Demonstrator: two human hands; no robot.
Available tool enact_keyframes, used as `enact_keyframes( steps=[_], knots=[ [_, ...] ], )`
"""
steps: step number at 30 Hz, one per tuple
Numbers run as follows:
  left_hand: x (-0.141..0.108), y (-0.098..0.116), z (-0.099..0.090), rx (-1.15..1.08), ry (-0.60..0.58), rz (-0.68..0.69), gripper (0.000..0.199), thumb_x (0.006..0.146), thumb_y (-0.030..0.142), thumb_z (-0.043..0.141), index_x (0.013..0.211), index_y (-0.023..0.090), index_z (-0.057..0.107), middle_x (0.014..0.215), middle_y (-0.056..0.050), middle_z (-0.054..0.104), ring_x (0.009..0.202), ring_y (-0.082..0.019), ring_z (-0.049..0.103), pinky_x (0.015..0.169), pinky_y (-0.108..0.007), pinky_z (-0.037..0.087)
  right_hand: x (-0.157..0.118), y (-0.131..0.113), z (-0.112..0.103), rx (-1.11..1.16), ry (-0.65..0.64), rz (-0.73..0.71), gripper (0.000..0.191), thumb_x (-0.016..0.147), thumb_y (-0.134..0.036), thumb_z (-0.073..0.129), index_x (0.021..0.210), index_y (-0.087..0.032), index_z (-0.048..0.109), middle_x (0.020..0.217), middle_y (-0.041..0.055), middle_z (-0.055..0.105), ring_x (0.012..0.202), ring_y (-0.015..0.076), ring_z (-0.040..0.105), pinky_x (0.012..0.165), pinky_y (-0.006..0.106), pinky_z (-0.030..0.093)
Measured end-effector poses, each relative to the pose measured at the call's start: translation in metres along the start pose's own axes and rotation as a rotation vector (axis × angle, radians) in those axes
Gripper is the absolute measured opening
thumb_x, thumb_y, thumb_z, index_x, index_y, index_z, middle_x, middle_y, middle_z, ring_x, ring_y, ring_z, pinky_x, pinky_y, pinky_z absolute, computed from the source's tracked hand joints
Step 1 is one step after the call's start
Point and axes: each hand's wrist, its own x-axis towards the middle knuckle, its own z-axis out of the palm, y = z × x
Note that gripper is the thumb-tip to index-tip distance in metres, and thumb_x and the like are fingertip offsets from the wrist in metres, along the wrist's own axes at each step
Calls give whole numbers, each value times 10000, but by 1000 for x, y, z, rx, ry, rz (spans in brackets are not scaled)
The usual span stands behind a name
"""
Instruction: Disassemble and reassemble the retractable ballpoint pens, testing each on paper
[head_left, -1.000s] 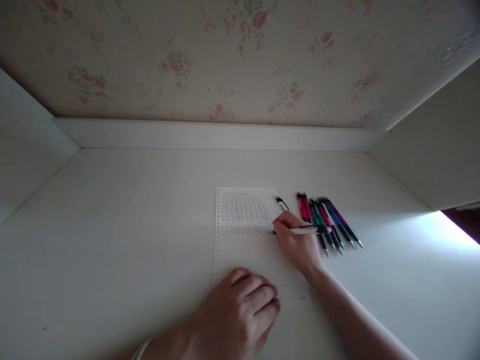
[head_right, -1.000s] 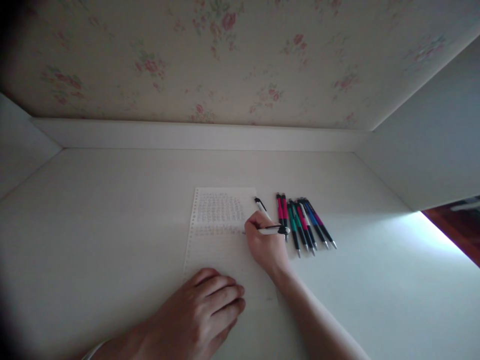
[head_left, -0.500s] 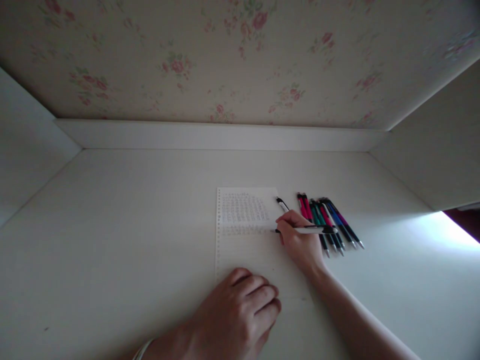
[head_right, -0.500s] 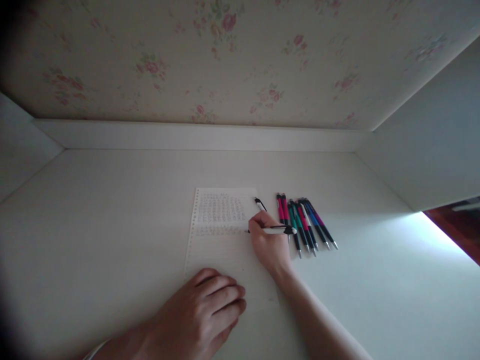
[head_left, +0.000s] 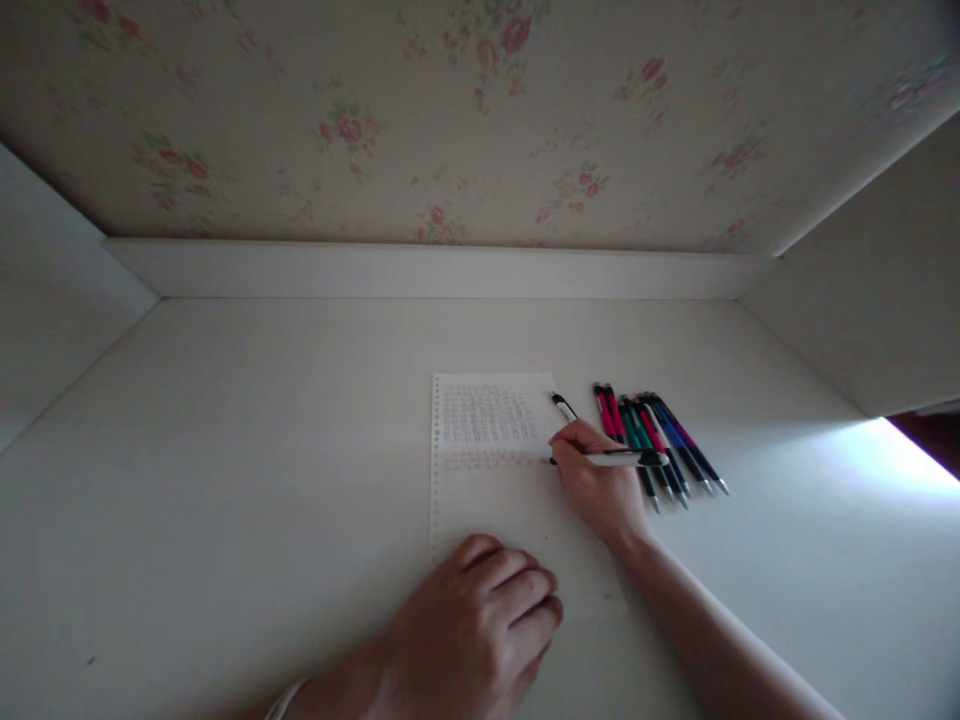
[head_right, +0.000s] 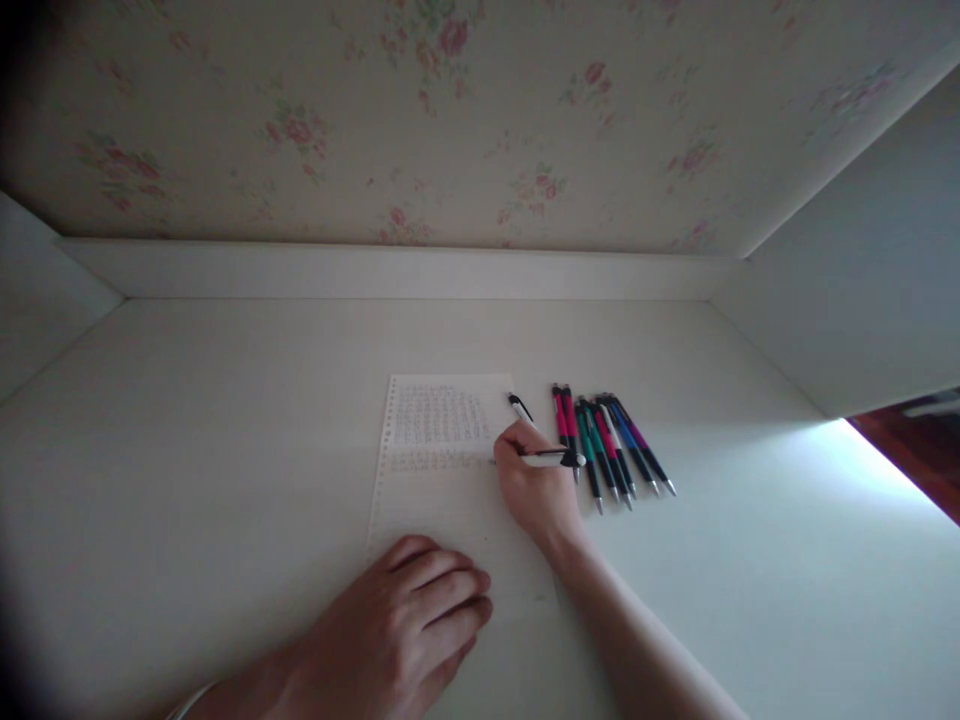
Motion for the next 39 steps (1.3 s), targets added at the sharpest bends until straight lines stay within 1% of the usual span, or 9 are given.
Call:
enact_keyframes(
  steps=[7, 12, 19, 24, 26, 29, 32, 36, 39],
  knots=[
    [0, 1, -1, -28, 6, -9, 154, 1028, 236, 563, 1118, 171, 669, 1097, -23, 743, 1037, -171, 640, 935, -336, 424, 0, -1, -1, 6, -3, -7, 189, 748, -236, 539, 563, -226, 507, 506, -45, 450, 527, 148, 419, 491, 271, 304],
    [0, 0, 0, -35, 6, 2, 141, 1025, 238, 573, 1107, 166, 664, 1115, -13, 740, 1045, -166, 636, 915, -340, 413, 0, -1, -1, 5, -8, 18, 186, 768, -245, 539, 584, -223, 525, 498, -51, 446, 505, 141, 402, 475, 266, 295],
    [1, -1, 0, -27, 11, 0, 138, 1017, 230, 588, 1120, 169, 658, 1143, 4, 735, 1055, -154, 630, 907, -346, 410, -1, -1, -1, -6, 21, 23, 183, 762, -238, 550, 582, -217, 522, 502, -51, 435, 525, 140, 411, 479, 263, 296],
    [-1, -1, 0, -47, 0, -5, 130, 1027, 239, 579, 1108, 171, 654, 1141, 7, 734, 1058, -153, 632, 919, -338, 402, -1, 3, 0, 24, 52, 9, 201, 759, -257, 559, 569, -216, 508, 498, -54, 425, 504, 129, 397, 458, 254, 286],
    [-1, 0, -1, -54, 1, -8, 131, 1026, 234, 579, 1115, 173, 653, 1143, 7, 735, 1063, -155, 635, 928, -338, 402, -2, 4, -1, 46, 66, -2, 182, 758, -249, 563, 584, -214, 528, 501, -53, 443, 497, 128, 402, 448, 248, 289],
    [-1, 0, 0, -46, 8, -13, 128, 1027, 227, 572, 1111, 177, 655, 1129, -4, 742, 1055, -164, 645, 935, -340, 410, -5, 6, -3, 95, 87, -29, 117, 790, -255, 562, 691, -206, 600, 510, -47, 504, 475, 132, 441, 431, 242, 317],
    [0, -1, 1, -35, 26, -11, 121, 1027, 221, 567, 1098, 180, 657, 1103, -10, 752, 1031, -170, 656, 931, -339, 425, -9, 6, -3, 135, 104, -83, 86, 836, -271, 588, 803, -204, 629, 529, -50, 539, 471, 129, 477, 443, 233, 358],
    [2, -1, 0, -39, 25, 0, 103, 1004, 203, 604, 1091, 175, 651, 1091, 0, 750, 1014, -171, 666, 925, -339, 446, -9, 10, -1, 170, 132, -175, 142, 946, -349, 572, 932, -211, 601, 525, -70, 528, 444, 119, 481, 421, 217, 367],
    [2, 0, -4, -55, 64, 9, 135, 992, 170, 596, 1120, 165, 639, 1064, -19, 749, 953, -179, 678, 898, -340, 476, -8, 13, -2, 149, 155, -281, 200, 1036, -346, 460, 1100, -197, 578, 589, -49, 606, 426, 110, 485, 401, 215, 370]
  ],
)
